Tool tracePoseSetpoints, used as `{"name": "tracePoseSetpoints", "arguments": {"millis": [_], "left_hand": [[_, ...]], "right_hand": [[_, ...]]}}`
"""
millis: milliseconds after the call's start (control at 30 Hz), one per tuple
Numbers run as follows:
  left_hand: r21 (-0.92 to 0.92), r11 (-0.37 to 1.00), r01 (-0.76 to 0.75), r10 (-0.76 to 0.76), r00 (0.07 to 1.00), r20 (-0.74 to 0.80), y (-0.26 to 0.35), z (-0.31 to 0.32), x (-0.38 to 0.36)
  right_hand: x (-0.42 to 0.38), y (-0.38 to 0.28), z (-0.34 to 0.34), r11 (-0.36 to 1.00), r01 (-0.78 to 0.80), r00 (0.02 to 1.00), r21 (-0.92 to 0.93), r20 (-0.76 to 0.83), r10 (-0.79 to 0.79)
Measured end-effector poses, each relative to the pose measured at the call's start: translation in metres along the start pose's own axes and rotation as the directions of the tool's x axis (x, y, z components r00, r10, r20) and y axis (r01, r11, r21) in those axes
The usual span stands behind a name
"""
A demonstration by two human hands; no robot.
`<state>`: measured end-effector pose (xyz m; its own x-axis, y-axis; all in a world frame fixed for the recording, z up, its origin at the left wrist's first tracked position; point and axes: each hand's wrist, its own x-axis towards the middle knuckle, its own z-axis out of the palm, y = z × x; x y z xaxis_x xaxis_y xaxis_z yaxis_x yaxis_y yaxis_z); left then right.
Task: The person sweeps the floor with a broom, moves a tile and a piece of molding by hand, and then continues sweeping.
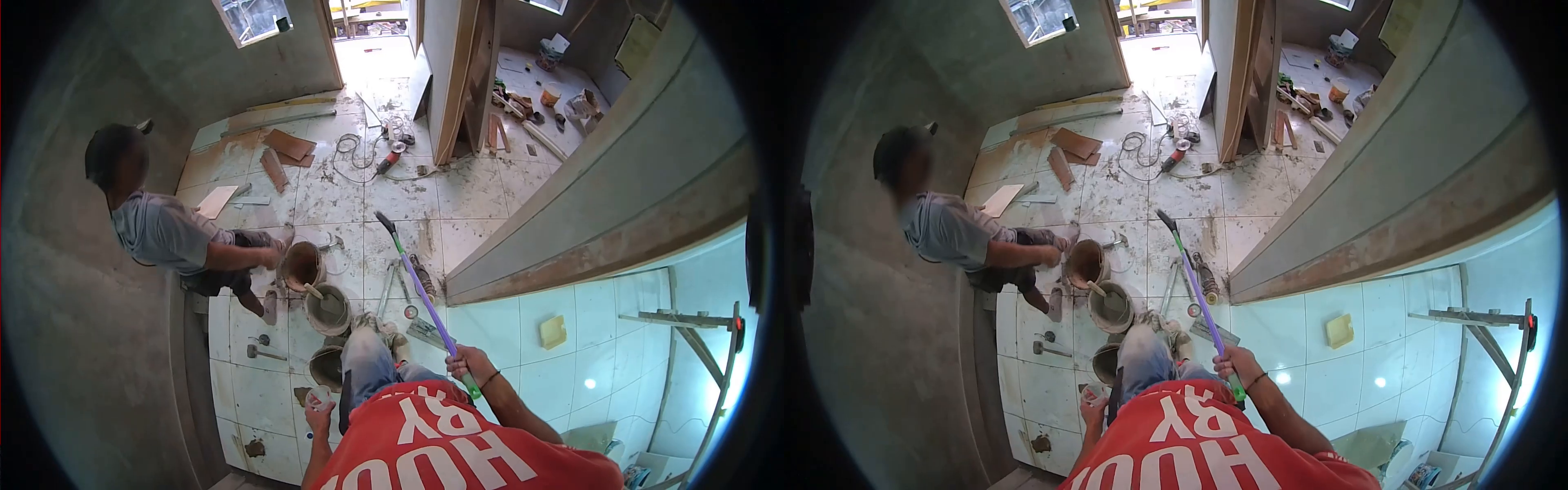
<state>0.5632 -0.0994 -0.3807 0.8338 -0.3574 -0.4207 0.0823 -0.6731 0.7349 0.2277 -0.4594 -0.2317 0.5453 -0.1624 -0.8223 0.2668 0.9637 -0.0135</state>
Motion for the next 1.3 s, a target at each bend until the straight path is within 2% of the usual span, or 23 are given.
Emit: {"name": "tracePoseSetpoints", "arguments": {"millis": [167,200,267,300,367,467,533,600,667,700,800,833,867,933,1000,1033,1067,1167,1200,1267,1300], "left_hand": [[0.097,0.995,0.016,-0.025,0.995,0.099,0.035,0.014,0.067],[0.064,0.998,0.015,-0.023,0.991,0.133,0.047,0.021,0.081],[0.041,0.999,-0.004,-0.004,0.982,0.189,0.072,0.036,0.117],[0.050,0.998,-0.026,0.016,0.978,0.209,0.086,0.046,0.137],[0.069,0.996,-0.064,0.043,0.963,0.267,0.110,0.068,0.177],[0.036,0.989,-0.143,0.123,0.935,0.333,0.158,0.103,0.247],[0.125,0.970,-0.207,0.151,0.922,0.356,0.195,0.122,0.296],[0.156,0.977,-0.144,0.076,0.923,0.378,0.213,0.144,0.368],[0.091,0.987,-0.133,0.087,0.917,0.388,0.274,0.156,0.403],[0.052,0.993,-0.108,0.077,0.909,0.409,0.294,0.164,0.432],[0.007,0.996,-0.092,0.079,0.884,0.460,0.361,0.184,0.507],[-0.080,0.989,-0.121,0.145,0.835,0.531,0.387,0.192,0.529],[-0.031,0.985,-0.169,0.160,0.832,0.532,0.417,0.200,0.539],[0.043,0.991,-0.126,0.085,0.846,0.526,0.475,0.221,0.572],[0.088,0.982,-0.166,0.094,0.838,0.537,0.519,0.252,0.612],[0.088,0.982,-0.167,0.093,0.833,0.546,0.544,0.267,0.621],[0.099,0.979,-0.179,0.094,0.825,0.557,0.563,0.283,0.629],[0.077,0.957,-0.281,0.171,0.755,0.633,0.617,0.330,0.637],[0.088,0.952,-0.294,0.170,0.743,0.647,0.630,0.344,0.635],[0.136,0.943,-0.304,0.123,0.698,0.706,0.648,0.377,0.638],[0.114,0.956,-0.271,0.115,0.701,0.704,0.651,0.394,0.634]], "right_hand": [[-0.005,-0.003,0.008,0.998,0.030,0.999,0.056,-0.022,-0.029],[0.001,-0.005,0.008,0.996,0.040,0.999,0.079,-0.022,-0.039],[0.013,-0.013,0.012,0.994,0.108,0.994,0.000,-0.016,-0.108],[0.022,-0.020,0.016,0.992,0.128,0.992,0.023,-0.022,-0.127],[0.036,-0.033,0.034,0.981,0.167,0.981,-0.097,-0.086,-0.175],[0.077,-0.068,0.058,0.972,0.230,0.971,0.042,-0.071,-0.227],[0.115,-0.101,0.075,0.961,0.262,0.963,0.090,-0.087,-0.255],[0.150,-0.144,0.111,0.941,0.303,0.952,0.149,-0.091,-0.292],[0.172,-0.185,0.153,0.904,0.422,0.894,0.062,-0.196,-0.404],[0.187,-0.202,0.169,0.867,0.498,0.853,-0.011,-0.173,-0.492],[0.212,-0.262,0.216,0.841,0.531,0.828,0.108,-0.280,-0.487],[0.210,-0.276,0.227,0.831,0.541,0.821,0.128,-0.295,-0.489],[0.202,-0.287,0.236,0.811,0.572,0.799,0.128,-0.314,-0.514],[0.195,-0.296,0.255,0.781,0.607,0.771,0.145,-0.345,-0.535],[0.185,-0.303,0.267,0.739,0.670,0.694,0.074,-0.415,-0.588],[0.183,-0.304,0.270,0.746,0.666,0.664,-0.019,-0.442,-0.603],[0.183,-0.306,0.272,0.742,0.671,0.660,-0.003,-0.453,-0.599],[0.187,-0.316,0.263,0.750,0.584,0.514,-0.310,-0.574,-0.637],[0.194,-0.322,0.259,0.752,0.591,0.509,-0.291,-0.588,-0.628],[0.207,-0.339,0.250,0.759,0.514,0.401,-0.401,-0.670,-0.625],[0.214,-0.354,0.241,0.789,0.453,0.399,-0.416,-0.696,-0.596]]}}
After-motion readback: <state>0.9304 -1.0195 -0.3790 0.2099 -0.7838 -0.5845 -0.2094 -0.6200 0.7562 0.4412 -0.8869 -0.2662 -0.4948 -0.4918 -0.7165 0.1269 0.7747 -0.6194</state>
